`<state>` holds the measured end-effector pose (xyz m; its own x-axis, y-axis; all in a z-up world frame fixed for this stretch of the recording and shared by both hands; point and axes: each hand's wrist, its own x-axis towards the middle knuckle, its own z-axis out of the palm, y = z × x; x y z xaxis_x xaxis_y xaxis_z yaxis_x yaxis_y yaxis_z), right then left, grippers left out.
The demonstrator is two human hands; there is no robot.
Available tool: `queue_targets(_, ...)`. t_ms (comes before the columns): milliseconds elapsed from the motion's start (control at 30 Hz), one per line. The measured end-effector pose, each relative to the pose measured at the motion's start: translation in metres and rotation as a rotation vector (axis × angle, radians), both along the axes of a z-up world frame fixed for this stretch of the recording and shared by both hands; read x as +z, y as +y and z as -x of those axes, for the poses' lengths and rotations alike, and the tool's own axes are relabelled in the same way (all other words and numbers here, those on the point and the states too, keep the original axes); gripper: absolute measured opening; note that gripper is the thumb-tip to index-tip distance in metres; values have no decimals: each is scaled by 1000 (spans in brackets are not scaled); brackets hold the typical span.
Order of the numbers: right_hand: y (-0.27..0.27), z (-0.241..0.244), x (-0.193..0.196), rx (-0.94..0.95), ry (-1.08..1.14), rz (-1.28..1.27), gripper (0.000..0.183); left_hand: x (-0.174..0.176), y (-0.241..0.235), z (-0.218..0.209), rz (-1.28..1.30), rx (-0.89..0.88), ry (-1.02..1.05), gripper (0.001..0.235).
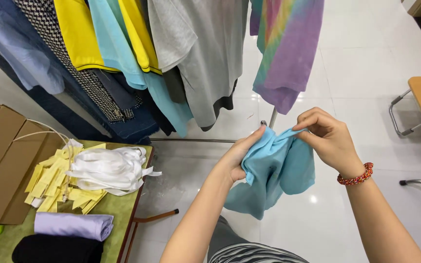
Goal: The person takes various garments, including a black t-shirt, purple shorts, black pants, and a light blue t-shirt, from a clothing rack. They lay each item on a table, fold it neatly, and roll it into a compact bundle.
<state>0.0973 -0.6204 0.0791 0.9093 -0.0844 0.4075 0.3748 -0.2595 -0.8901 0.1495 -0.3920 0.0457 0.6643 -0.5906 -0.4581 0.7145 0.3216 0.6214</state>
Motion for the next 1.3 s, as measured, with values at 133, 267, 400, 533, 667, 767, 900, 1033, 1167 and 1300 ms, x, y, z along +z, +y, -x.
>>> queue_targets(133,-8,8,-16,1,39,-63,16,-9,8,13,-38,-26,-5,50)
queue_targets(267,3,14,-3,68,124,-79,14,10,30,23,-170,-39,-67,40)
queue_targets(400,20,21,29,106,319,37,8,11,46,26,-333,110,-265,38)
queue_targets(533,36,28,52,25,585,123,26,18,57,38,-517,165,-534,43)
queue_targets(667,50,29,43,33,462,315,35,10,55,52,-517,172,-827,29)
queue_targets(767,51,19,21,55,269,356,36,29,53,64,-526,203,-1099,27)
queue_targets(900,56,8,-8,67,216,223,30,42,50,73,-589,256,-1280,29)
queue_targets(1033,73,1,2,5,105,299,28,13,55,66,-693,273,-1352,33)
queue_targets(1167,79,-16,-4,-8,-72,282,19,-3,70,69,-599,346,-1327,23)
queue_targets(1300,88,-18,3,47,-169,196,19,-16,103,68,-705,462,-1213,10)
